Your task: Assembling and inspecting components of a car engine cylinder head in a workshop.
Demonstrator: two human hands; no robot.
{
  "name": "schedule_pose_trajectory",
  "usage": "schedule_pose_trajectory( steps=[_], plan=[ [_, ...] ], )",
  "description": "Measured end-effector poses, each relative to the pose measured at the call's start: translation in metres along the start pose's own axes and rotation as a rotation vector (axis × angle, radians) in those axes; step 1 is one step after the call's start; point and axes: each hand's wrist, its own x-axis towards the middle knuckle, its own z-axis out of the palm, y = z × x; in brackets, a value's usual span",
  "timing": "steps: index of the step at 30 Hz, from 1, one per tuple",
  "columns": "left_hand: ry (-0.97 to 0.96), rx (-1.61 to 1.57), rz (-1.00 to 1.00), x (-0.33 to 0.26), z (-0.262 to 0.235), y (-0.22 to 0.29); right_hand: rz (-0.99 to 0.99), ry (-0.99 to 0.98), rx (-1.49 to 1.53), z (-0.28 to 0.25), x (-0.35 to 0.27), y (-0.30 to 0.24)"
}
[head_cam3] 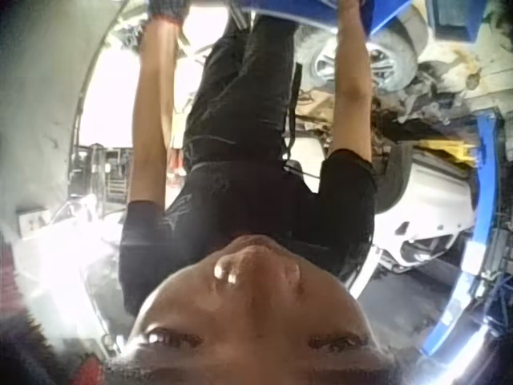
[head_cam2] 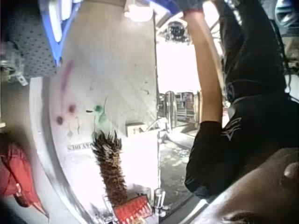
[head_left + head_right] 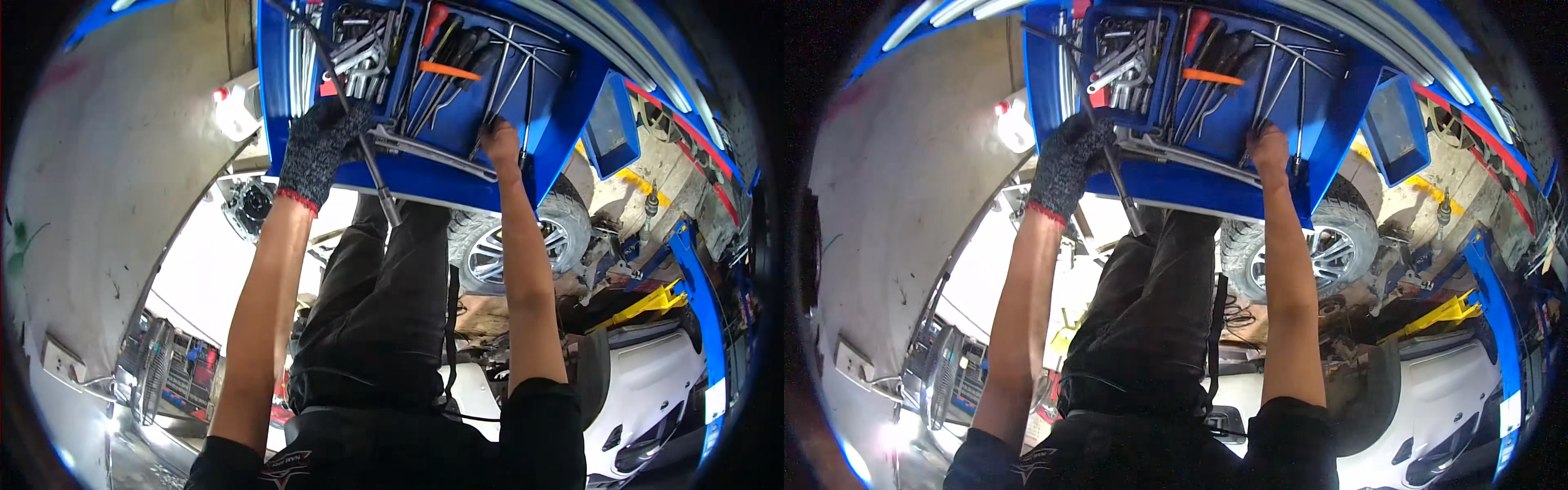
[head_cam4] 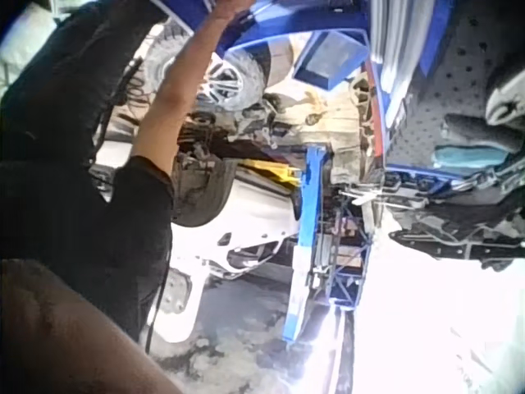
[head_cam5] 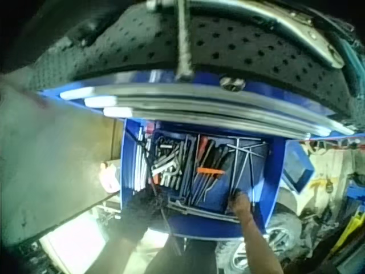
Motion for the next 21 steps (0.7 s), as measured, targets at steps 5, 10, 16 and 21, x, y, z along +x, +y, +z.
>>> schedule_pose_trajectory(
  steps=[5, 10, 16, 21],
  plan=[
    [-0.033, -0.117, -0.058, -0.011, -0.004, -0.019, 0.012, 0.014, 0.057, 0.011, 0.001, 0.004],
    [-0.044, -0.316, -0.219, -0.057, -0.016, -0.038, 0.026, 0.047, 0.102, -0.003, -0.017, 0.002],
    [-0.272, -0.823, -0.177, -0.105, -0.123, -0.090, -0.239, -0.146, 0.037, -0.045, -0.080, -0.036],
    [0.041, -0.487, -0.241, -0.141, -0.194, -0.110, -0.179, -0.420, -0.114, -0.070, -0.113, -0.044]
  ],
)
